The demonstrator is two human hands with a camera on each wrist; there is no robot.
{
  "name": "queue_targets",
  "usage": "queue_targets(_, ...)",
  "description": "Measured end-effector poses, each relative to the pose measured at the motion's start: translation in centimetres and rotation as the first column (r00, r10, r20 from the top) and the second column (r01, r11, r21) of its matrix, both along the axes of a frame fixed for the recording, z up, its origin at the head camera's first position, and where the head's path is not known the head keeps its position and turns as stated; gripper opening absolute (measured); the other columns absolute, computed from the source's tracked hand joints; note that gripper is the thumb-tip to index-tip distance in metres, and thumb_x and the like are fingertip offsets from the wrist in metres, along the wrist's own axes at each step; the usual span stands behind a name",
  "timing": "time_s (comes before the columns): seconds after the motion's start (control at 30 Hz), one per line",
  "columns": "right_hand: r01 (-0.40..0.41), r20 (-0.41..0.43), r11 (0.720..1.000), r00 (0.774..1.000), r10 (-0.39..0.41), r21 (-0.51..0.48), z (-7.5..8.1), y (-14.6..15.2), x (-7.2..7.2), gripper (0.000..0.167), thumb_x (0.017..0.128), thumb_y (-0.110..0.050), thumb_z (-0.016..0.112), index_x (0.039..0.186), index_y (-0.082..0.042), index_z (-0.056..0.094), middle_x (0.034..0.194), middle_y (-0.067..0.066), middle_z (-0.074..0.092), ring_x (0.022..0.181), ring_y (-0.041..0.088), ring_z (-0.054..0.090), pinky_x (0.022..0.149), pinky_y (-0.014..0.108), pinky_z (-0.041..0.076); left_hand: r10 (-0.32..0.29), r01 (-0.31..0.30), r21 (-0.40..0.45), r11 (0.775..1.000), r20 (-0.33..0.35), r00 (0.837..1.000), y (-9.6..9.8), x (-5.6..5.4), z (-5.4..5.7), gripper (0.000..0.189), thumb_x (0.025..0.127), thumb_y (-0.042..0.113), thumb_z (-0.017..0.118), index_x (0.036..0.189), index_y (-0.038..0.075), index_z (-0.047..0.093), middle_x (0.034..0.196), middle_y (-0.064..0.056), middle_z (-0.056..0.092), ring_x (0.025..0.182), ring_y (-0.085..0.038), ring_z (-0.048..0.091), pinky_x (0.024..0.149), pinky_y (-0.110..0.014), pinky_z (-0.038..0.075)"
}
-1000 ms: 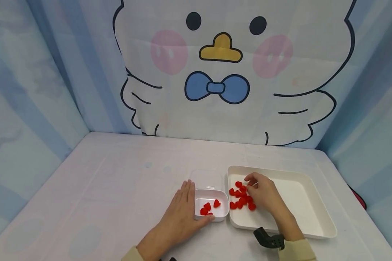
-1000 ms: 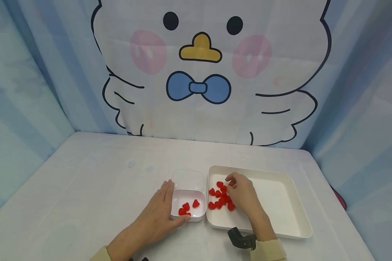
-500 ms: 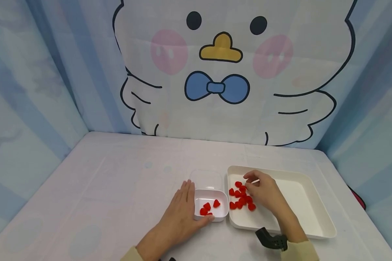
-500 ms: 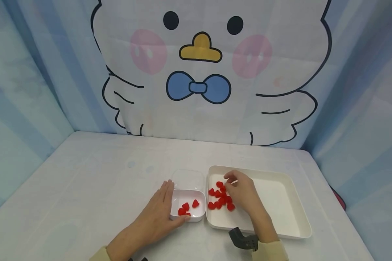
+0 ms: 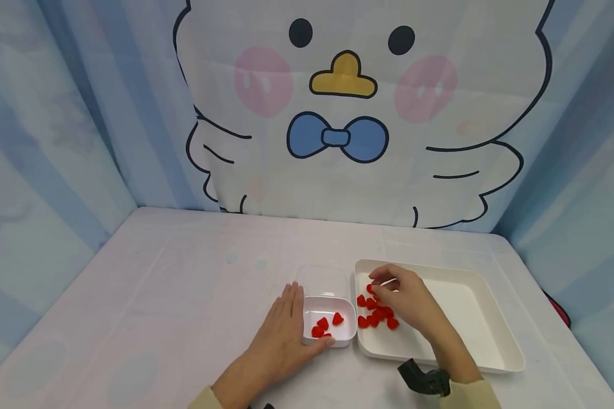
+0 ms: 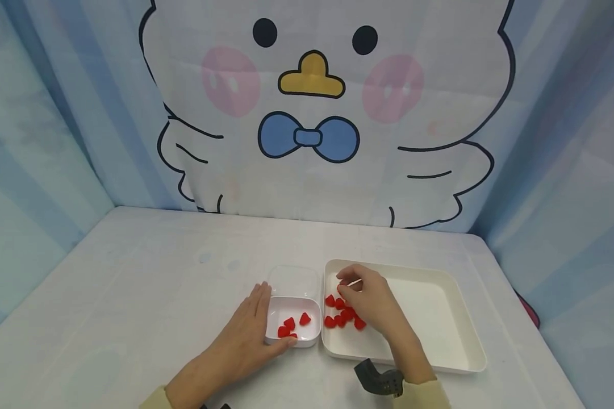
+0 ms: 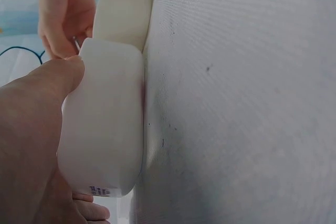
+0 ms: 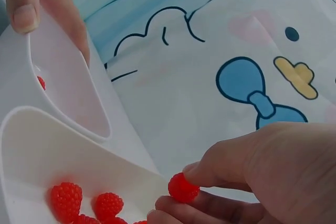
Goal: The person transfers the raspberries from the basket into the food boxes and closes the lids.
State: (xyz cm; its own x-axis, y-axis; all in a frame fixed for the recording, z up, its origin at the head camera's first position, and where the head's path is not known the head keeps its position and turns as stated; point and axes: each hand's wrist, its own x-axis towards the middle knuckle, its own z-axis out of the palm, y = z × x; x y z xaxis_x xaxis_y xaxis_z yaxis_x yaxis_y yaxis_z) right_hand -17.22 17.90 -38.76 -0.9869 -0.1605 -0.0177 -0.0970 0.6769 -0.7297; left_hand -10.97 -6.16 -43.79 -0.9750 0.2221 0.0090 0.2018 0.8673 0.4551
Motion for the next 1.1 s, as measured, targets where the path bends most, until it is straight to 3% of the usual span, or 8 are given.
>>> queue_targets(0.27,-0.058,0.016,0.997,0.998,0.059,-0.054,0.4,-0.8,0.3,0.024,0.093,-0.011,0.065,0.117,-0.009,0.065,0.111,0.007,0.067,0.094,0.018,0.064,0.074,0.024,0.058,-0.011,0.011,0.016,1.000,-0.009,1.000,-0.2,0.0,-0.1,0.108,0.084,0.067,0.062,0.155,-0.003,0.020,0.161,-0.019,0.026,0.152,-0.036,0.021,0.121,-0.052,0.028)
queue_targets(0.53,-0.116,-0.018,0.990,0.993,0.115,-0.076,0.5,-1.5,0.8,0.021,0.093,-0.010,0.065,0.114,-0.010,0.067,0.110,0.005,0.068,0.092,0.017,0.065,0.073,0.021,0.056,-0.024,0.024,0.007,1.000,-0.057,0.998,-0.2,0.0,-0.4,0.105,0.085,0.066,0.062,0.153,-0.005,0.023,0.160,-0.021,0.029,0.151,-0.037,0.023,0.120,-0.051,0.029)
queue_targets(0.87,-0.190,0.020,0.963,0.980,0.197,-0.194,0.2,-2.5,1.2,0.018,0.093,-0.010,0.065,0.111,-0.006,0.066,0.105,0.007,0.068,0.090,0.018,0.068,0.072,0.025,0.059,-0.029,0.030,0.008,1.000,-0.080,0.996,-0.3,0.1,-0.3,0.105,0.085,0.065,0.062,0.152,-0.006,0.024,0.159,-0.022,0.030,0.150,-0.038,0.024,0.120,-0.051,0.029)
queue_targets(1.1,-0.252,-0.042,0.954,0.968,0.248,-0.161,0.1,-3.3,1.6,0.016,0.092,-0.009,0.065,0.108,-0.008,0.067,0.100,0.002,0.070,0.088,0.013,0.067,0.075,0.023,0.057,-0.031,0.032,0.007,0.999,-0.083,0.996,-0.3,0.1,-0.2,0.105,0.086,0.065,0.061,0.152,-0.006,0.024,0.159,-0.022,0.029,0.150,-0.038,0.024,0.120,-0.051,0.029)
